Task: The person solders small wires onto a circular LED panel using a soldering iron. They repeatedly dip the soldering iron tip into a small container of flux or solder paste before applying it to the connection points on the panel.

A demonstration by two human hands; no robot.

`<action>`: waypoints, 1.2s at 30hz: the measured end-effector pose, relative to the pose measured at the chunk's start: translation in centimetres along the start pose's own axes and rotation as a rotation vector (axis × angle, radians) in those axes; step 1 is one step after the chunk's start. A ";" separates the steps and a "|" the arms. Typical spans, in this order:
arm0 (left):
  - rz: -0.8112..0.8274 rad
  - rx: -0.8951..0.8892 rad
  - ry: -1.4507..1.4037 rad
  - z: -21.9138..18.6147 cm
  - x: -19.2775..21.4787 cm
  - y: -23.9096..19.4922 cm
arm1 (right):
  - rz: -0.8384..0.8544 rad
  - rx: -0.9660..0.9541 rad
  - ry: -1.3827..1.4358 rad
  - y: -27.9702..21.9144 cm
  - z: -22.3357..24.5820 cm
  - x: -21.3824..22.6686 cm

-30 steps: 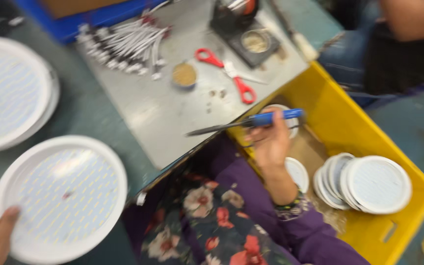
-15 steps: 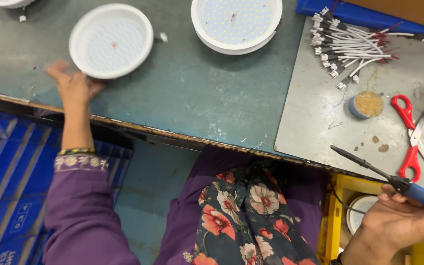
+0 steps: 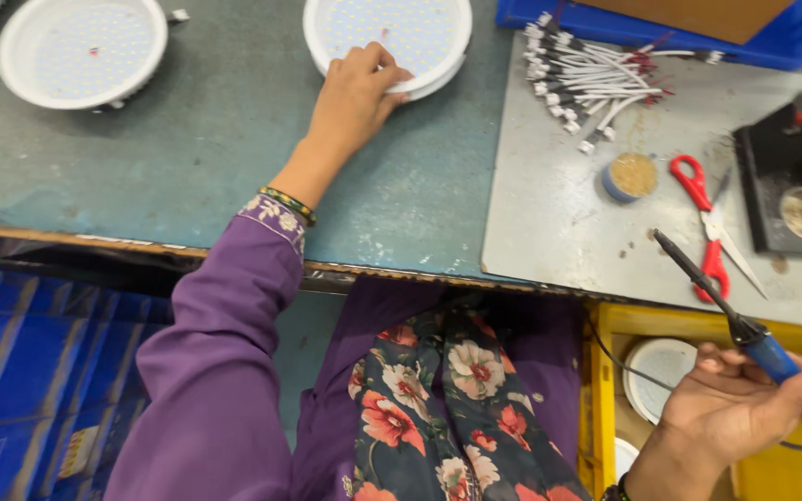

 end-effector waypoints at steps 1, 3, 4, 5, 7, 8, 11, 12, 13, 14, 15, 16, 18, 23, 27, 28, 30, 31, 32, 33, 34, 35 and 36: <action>0.000 -0.019 -0.026 0.1 -0.6 0.3 | -0.009 -0.024 0.027 0.3 0.3 0.7; -0.026 -0.074 -0.019 0.6 -0.8 0.7 | -0.036 -0.066 0.092 0.1 0.7 2.4; -0.058 -0.101 0.012 0.8 -0.4 0.8 | -0.044 -0.077 0.109 0.0 1.0 3.1; -0.092 -0.127 0.042 0.9 0.1 1.1 | -0.051 -0.087 0.127 -0.2 1.3 3.8; -0.184 -0.146 -0.033 1.0 2.2 1.9 | -0.057 -0.094 0.139 -0.4 1.5 4.3; -0.199 -0.133 -0.060 0.9 3.2 2.1 | -0.058 -0.096 0.148 -0.5 1.7 4.4; -0.205 -0.128 -0.099 -1.6 6.3 1.7 | -0.060 -0.093 0.209 -1.1 1.9 4.2; -0.179 -0.156 -0.090 -3.2 7.3 0.8 | -0.069 -0.096 0.236 -1.4 2.1 4.2; -0.148 -0.161 -0.086 -4.7 8.3 -0.6 | -0.069 -0.080 0.253 -1.3 2.6 4.0; -0.120 -0.175 -0.093 -6.5 9.2 -2.2 | -0.073 -0.066 0.271 -1.3 2.9 3.9; -0.081 -0.203 -0.056 -8.3 10.0 -4.1 | -0.068 -0.033 0.276 -0.7 3.3 3.7; -0.036 -0.233 -0.027 -10.0 10.5 -6.0 | -0.081 0.027 0.258 0.2 4.3 3.6; 0.031 -0.242 -0.080 -12.8 11.3 -9.6 | -0.096 0.172 0.204 2.8 6.6 3.3; 0.110 -0.313 -0.151 -16.7 10.3 -14.0 | -0.050 0.594 -0.050 10.1 12.4 -0.3; 0.046 -0.320 -0.078 -15.8 8.9 -15.3 | -0.004 0.773 -0.279 14.6 14.0 -4.2; 0.015 -0.304 -0.064 -15.1 8.5 -15.6 | 0.014 0.806 -0.301 15.3 14.1 -5.0; -0.025 -0.170 -0.104 -13.0 7.7 -16.0 | 0.026 0.791 -0.319 17.0 13.7 -5.7; -0.044 -0.103 -0.123 -11.9 7.4 -16.3 | 0.032 0.784 -0.328 17.9 13.5 -6.0; -0.097 -0.076 -0.182 -11.4 7.5 -16.7 | 0.046 0.769 -0.311 18.7 13.1 -6.4; -0.150 -0.049 -0.240 -10.8 7.6 -17.1 | 0.061 0.755 -0.295 19.6 12.8 -6.7; -0.201 -0.017 -0.298 -10.2 7.8 -17.3 | 0.078 0.737 -0.280 20.4 12.4 -7.0; -0.212 0.005 -0.328 -9.8 7.6 -17.5 | 0.078 0.727 -0.307 21.2 12.0 -7.3; -0.225 0.030 -0.356 -9.5 7.5 -17.5 | 0.080 0.718 -0.333 22.1 11.7 -7.7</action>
Point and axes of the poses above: each hand's wrist, its own y-axis towards the middle knuckle, its own x-axis out of the back of the hand, z = x × y, the point moved 10 cm from there along y, towards the middle knuckle, and after that the axes turned 5 degrees about -z, right-handed, at the moved point
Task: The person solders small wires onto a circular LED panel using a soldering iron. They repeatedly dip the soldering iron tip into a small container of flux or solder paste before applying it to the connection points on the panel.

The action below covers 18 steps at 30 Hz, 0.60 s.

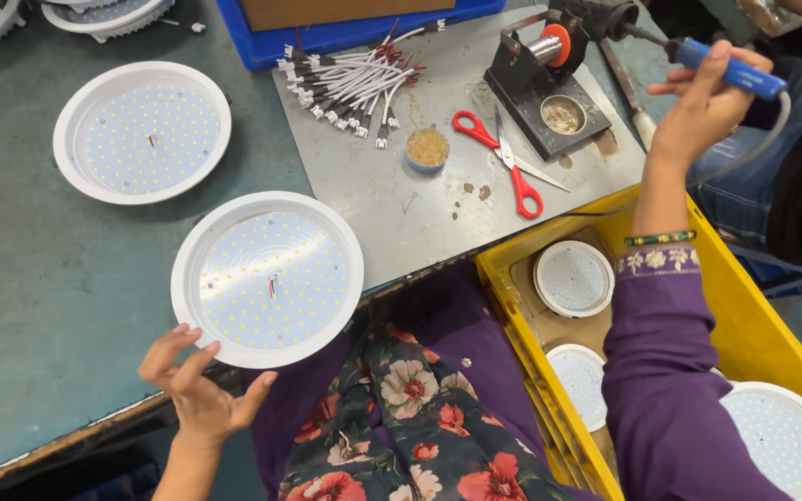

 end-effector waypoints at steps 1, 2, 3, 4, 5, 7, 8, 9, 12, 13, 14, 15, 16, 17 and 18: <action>-0.017 0.025 -0.026 0.3 -0.1 0.1 | 0.012 -0.009 -0.023 0.5 -0.7 -0.5; -0.019 0.006 -0.007 0.1 0.0 0.2 | 0.037 -0.053 -0.002 0.7 -1.8 -1.5; -0.020 -0.012 0.011 -0.3 0.0 0.4 | 0.062 -0.097 0.018 1.0 -2.9 -2.4; -0.020 -0.031 0.029 -1.0 0.3 0.3 | 0.086 -0.142 0.036 1.1 -4.1 -3.3; -0.006 -0.044 0.061 -1.7 0.4 0.3 | 0.099 -0.182 0.051 1.1 -5.2 -4.0; 0.020 -0.080 0.122 -1.6 -0.2 1.4 | 0.120 -0.255 0.082 1.2 -7.3 -5.0; 0.025 -0.088 0.104 -1.7 -0.2 1.6 | 0.084 -0.346 0.060 1.2 -8.8 -4.6; 0.030 -0.095 0.087 -1.7 -0.5 1.7 | 0.048 -0.436 0.038 1.2 -10.0 -4.2; 0.053 -0.060 0.077 -1.9 -0.2 1.4 | -0.030 -0.666 0.228 -1.1 -11.8 -3.8; 0.060 -0.041 0.085 -1.8 0.0 1.5 | -0.040 -0.798 0.341 -3.1 -12.0 -3.3; 0.055 -0.008 0.075 -1.7 0.1 1.5 | 0.002 -0.798 0.346 -4.5 -11.1 -3.8; 0.049 0.024 0.065 -1.5 0.2 1.8 | 0.073 -0.744 0.324 -6.3 -9.3 -4.1; 0.087 0.094 0.064 -0.9 0.1 2.0 | 0.151 -0.662 0.297 -8.3 -6.8 -4.1; 0.123 0.166 0.062 -0.3 0.1 2.4 | 0.235 -0.602 0.284 -10.7 -4.4 -4.7; 0.134 0.254 0.125 1.0 0.2 3.2 | 0.296 -0.563 0.274 -13.2 -1.8 -5.0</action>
Point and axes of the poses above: each hand's wrist, its own y-axis towards the middle knuckle, its own x-axis out of the back of the hand, z = x × y, the point moved 10 cm from there along y, towards the middle knuckle, and after that the axes turned 5 degrees about -z, right-handed, at the moved point
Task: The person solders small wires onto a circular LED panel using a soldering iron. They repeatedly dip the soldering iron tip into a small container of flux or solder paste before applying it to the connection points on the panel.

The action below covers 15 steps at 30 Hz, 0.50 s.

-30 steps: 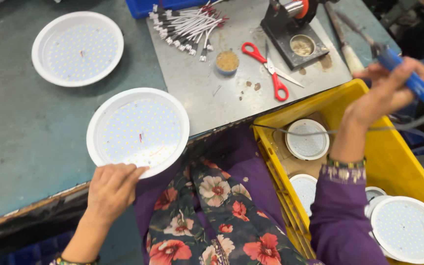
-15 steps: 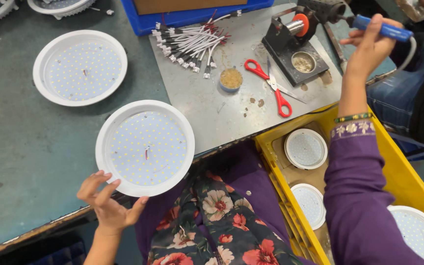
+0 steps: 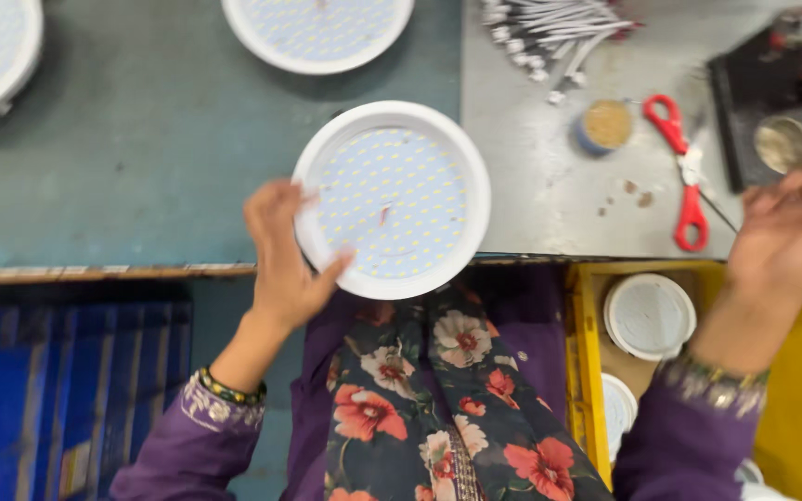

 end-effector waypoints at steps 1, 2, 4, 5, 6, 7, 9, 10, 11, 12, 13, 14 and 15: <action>0.008 0.092 0.058 1.0 0.2 1.1 | 0.073 0.027 -0.027 -3.0 0.3 -2.5; 0.069 0.291 -0.056 3.2 0.1 1.8 | 0.097 -0.035 -0.046 -5.5 -0.1 -4.6; 0.195 0.450 -0.107 5.5 -0.9 3.5 | 0.145 -0.166 -0.122 -9.7 -1.4 -9.5; 0.262 0.412 -0.039 5.8 -1.7 4.7 | 0.225 -0.164 -0.257 -11.8 -1.3 -12.2; 0.330 0.366 0.025 6.2 -2.7 5.7 | 0.298 -0.156 -0.392 -13.5 -1.2 -14.7; 0.349 0.307 0.062 6.3 -3.5 6.8 | 0.406 -0.008 -0.544 -14.6 -0.2 -17.5; 0.397 0.179 0.130 5.9 -5.3 8.1 | 0.565 0.222 -0.708 -16.6 1.2 -21.8; 0.396 0.175 0.094 5.9 -6.0 8.5 | 0.618 0.305 -0.723 -17.2 1.7 -23.2; 0.394 0.172 0.058 5.6 -6.5 8.8 | 0.619 0.315 -0.752 -17.4 1.6 -23.8; 0.397 0.169 0.019 5.2 -6.9 8.9 | 0.620 0.321 -0.783 -17.5 1.5 -24.1; 0.415 0.227 -0.048 5.2 -7.3 8.6 | 0.621 0.326 -0.815 -17.6 1.3 -24.1; 0.433 0.286 -0.114 5.0 -7.5 8.4 | 0.618 0.316 -0.819 -17.5 1.1 -23.9; 0.451 0.345 -0.181 4.8 -7.7 8.1 | 0.614 0.305 -0.823 -17.5 0.7 -23.7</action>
Point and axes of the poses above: each hand's wrist, its own y-axis towards the middle knuckle, its own x-axis out of the back of the hand, z = x × y, the point moved 10 cm from there along y, towards the middle knuckle, and after that the axes turned 5 degrees about -z, right-handed, at the moved point
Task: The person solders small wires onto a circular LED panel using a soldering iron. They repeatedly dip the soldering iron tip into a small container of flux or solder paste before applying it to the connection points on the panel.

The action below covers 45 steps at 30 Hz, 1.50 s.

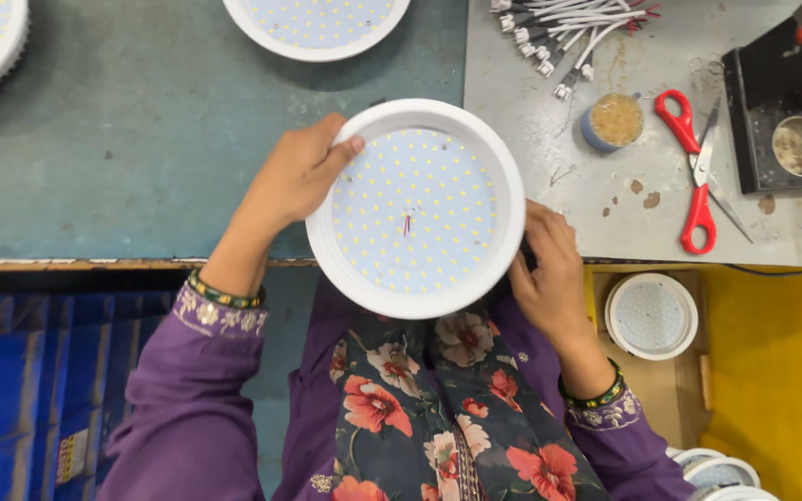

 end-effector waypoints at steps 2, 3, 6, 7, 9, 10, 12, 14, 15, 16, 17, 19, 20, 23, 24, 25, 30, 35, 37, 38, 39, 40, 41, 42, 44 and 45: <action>0.048 -0.001 -0.172 -1.4 -0.9 -0.8 | 0.027 -0.083 0.154 -0.6 -1.0 -1.0; 0.076 0.004 -0.260 -2.2 -1.5 -1.3 | 0.041 -0.159 0.288 -1.2 -1.8 -1.6; 0.098 0.078 -0.300 -3.3 -3.0 -2.6 | -0.004 -0.364 0.568 -2.8 -4.2 -3.5; 0.102 0.066 -0.329 -4.0 -3.1 -2.9 | -0.036 -0.409 0.626 -3.2 -4.9 -4.0; 0.107 0.041 -0.385 -5.2 -3.0 -3.4 | -0.075 -0.470 0.667 -4.1 -5.6 -4.3; 0.119 0.053 -0.377 -5.5 -3.0 -3.6 | -0.093 -0.497 0.682 -4.6 -5.8 -4.4; 0.143 0.073 -0.362 -6.1 -2.9 -3.9 | -0.112 -0.539 0.707 -5.6 -6.0 -4.6; 0.148 0.041 -0.338 -7.0 -2.6 -3.7 | -0.116 -0.570 0.715 -6.1 -5.8 -4.6; 0.152 0.026 -0.325 -7.4 -2.5 -3.8 | -0.118 -0.588 0.723 -6.8 -5.8 -4.8; 0.161 0.036 -0.313 -7.4 -2.5 -3.9 | -0.118 -0.601 0.733 -7.2 -5.8 -4.8; 0.169 0.049 -0.299 -7.3 -2.5 -4.0 | -0.118 -0.614 0.743 -7.7 -5.7 -5.0; 0.173 0.054 -0.288 -7.3 -2.4 -4.1 | -0.117 -0.634 0.760 -8.3 -5.9 -5.5; 0.169 0.045 -0.292 -7.4 -2.2 -4.2 | -0.116 -0.641 0.771 -8.5 -6.0 -5.6; 0.164 0.059 -0.285 -7.4 -1.7 -4.2 | -0.118 -0.657 0.797 -8.8 -6.2 -6.0; 0.164 0.071 -0.279 -7.3 -1.6 -4.2 | -0.119 -0.659 0.806 -8.8 -6.3 -6.1; 0.160 0.071 -0.287 -7.3 -1.4 -4.3 | -0.119 -0.668 0.811 -9.1 -6.4 -6.2; 0.141 0.048 -0.300 -7.4 -0.6 -4.3 | -0.116 -0.700 0.855 -9.9 -6.7 -7.1; 0.154 0.078 -0.272 -6.3 -0.3 -4.6 | -0.096 -0.769 0.920 -11.8 -6.7 -9.1; 0.153 0.084 -0.263 -5.6 -0.2 -4.5 | -0.088 -0.801 0.952 -12.7 -6.6 -9.9; 0.145 0.074 -0.263 -5.2 -0.1 -4.4 | -0.083 -0.817 0.974 -13.0 -6.5 -10.3; 0.137 0.064 -0.262 -4.7 0.0 -4.2 | -0.081 -0.836 1.001 -13.5 -6.3 -10.8; 0.138 0.074 -0.258 -3.8 -0.1 -3.9 | -0.081 -0.842 1.046 -13.8 -6.2 -11.0; 0.138 0.084 -0.253 -2.9 -0.2 -3.5 | -0.068 -0.866 1.083 -14.2 -5.9 -11.5; 0.138 0.094 -0.249 -1.9 -0.4 -3.0 | -0.065 -0.876 1.135 -14.2 -5.7 -11.8; 0.107 0.066 -0.216 -0.3 -0.3 -2.0 | -0.041 -0.874 1.289 -13.6 -5.0 -12.5; 0.094 0.055 -0.200 0.4 -0.2 -1.6 | -0.017 -0.868 1.381 -13.2 -4.4 -12.8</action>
Point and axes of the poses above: each hand's wrist, its own y-axis towards the middle knuckle, its own x-axis out of the back of the hand, z = x × y, the point moved 10 cm from there along y, towards the middle knuckle, and after that the axes turned 5 degrees about -z, right-handed, at the moved point
